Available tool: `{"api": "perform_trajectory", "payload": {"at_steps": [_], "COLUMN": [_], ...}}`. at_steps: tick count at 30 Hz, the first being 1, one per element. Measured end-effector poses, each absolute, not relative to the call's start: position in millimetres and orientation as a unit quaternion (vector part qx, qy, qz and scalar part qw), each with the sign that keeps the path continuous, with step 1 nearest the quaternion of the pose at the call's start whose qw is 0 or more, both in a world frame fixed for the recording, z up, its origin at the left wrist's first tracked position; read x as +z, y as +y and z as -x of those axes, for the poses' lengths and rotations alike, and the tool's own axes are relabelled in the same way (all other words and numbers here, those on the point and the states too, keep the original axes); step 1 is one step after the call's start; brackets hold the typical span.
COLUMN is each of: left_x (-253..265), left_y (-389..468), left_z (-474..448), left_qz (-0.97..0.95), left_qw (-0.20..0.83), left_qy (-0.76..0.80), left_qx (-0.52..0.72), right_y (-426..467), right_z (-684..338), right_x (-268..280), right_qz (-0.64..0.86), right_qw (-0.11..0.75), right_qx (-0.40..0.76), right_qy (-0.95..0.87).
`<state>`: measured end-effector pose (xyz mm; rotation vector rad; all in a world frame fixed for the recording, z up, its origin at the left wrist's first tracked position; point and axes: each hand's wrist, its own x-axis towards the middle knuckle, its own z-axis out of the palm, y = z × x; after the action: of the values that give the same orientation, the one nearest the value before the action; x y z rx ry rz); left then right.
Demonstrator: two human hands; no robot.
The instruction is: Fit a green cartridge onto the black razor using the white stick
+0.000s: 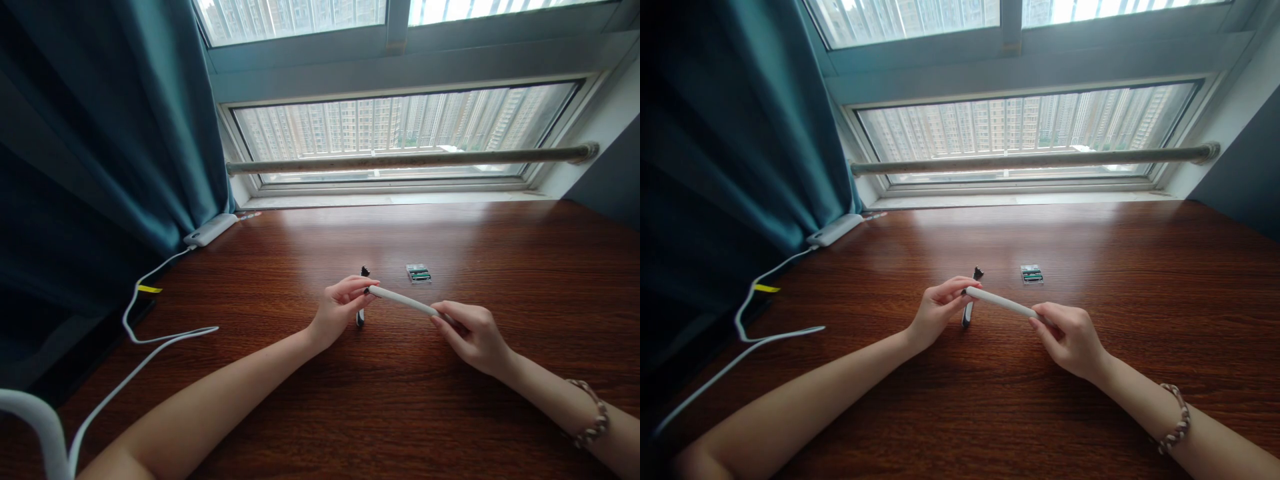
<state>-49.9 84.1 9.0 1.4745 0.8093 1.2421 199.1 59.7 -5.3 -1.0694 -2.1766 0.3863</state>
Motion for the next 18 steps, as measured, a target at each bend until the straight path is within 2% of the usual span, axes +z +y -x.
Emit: {"api": "perform_trajectory", "payload": {"at_steps": [10,18], "left_x": [4.7,7.8], "left_y": [84.7,84.1], "left_z": [51.0,49.3], "left_qz": [-0.562,-0.541], "left_qw": [0.564,0.572], "left_qy": [0.308,0.305], "left_qx": [0.521,0.536], "right_y": [60.0,61.8], "right_z": [-198.5,-199.5], "right_x": [-5.5,-6.4], "right_qz": [0.434,0.440], "right_qw": [0.349,0.339], "right_qx": [0.140,0.147], "right_qy": [-0.819,-0.818]}}
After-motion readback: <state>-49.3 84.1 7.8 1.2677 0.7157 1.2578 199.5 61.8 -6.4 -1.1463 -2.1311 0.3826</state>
